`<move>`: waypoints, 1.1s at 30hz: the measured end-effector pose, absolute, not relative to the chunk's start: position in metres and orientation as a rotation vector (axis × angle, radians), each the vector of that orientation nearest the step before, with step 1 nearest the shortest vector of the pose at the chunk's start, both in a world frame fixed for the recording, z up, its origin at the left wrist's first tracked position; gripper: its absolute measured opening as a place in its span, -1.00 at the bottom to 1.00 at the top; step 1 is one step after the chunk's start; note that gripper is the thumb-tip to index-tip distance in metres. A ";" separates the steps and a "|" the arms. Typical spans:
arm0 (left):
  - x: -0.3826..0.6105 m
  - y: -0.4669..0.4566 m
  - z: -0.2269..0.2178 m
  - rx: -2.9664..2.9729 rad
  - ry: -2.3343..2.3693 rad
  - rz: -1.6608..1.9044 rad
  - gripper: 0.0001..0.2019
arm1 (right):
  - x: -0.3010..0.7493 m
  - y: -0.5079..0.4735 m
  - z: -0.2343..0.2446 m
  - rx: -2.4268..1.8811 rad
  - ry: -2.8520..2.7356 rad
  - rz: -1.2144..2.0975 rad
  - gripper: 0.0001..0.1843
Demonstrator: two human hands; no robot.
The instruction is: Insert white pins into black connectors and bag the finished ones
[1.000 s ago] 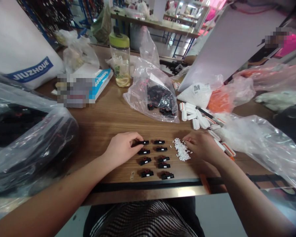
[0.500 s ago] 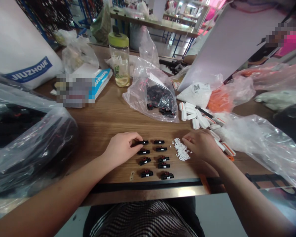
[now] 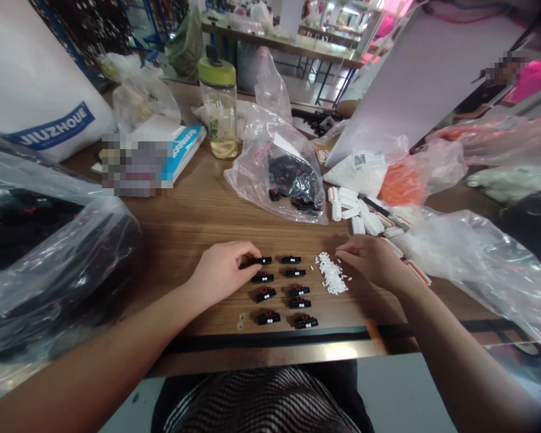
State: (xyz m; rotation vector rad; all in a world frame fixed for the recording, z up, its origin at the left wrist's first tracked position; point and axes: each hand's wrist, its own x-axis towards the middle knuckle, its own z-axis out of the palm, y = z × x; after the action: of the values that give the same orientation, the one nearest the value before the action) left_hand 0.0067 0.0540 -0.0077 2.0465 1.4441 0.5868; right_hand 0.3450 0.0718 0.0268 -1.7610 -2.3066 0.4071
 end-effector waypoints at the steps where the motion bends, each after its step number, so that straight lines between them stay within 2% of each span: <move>1: 0.007 0.054 -0.007 2.047 1.443 0.587 -0.91 | 0.345 0.071 0.026 -1.754 -2.320 0.414 -0.75; 9: 0.007 0.055 -0.008 2.059 1.441 0.602 -0.91 | 0.322 0.068 0.027 -1.733 -2.206 0.451 -0.78; 14: 0.008 0.054 -0.006 2.004 1.463 0.588 -0.90 | 0.260 0.058 0.045 -1.340 -2.300 0.584 -0.83; 18: 0.009 0.053 -0.003 1.993 1.452 0.596 -0.91 | 0.221 0.062 0.043 -1.155 -2.514 0.525 -0.85; 26: 0.009 0.053 0.000 1.981 1.430 0.573 -0.94 | 0.201 0.074 0.036 -1.207 -2.680 0.454 -0.88; 33: 0.009 0.053 0.002 1.984 1.416 0.578 -0.92 | 0.198 0.071 0.040 -1.180 -2.745 0.422 -0.83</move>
State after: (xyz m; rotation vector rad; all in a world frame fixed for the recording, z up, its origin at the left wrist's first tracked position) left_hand 0.0094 0.0531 0.0020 1.9841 1.4157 0.5775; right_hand 0.1979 0.0706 0.0398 -1.1802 -2.7453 0.4220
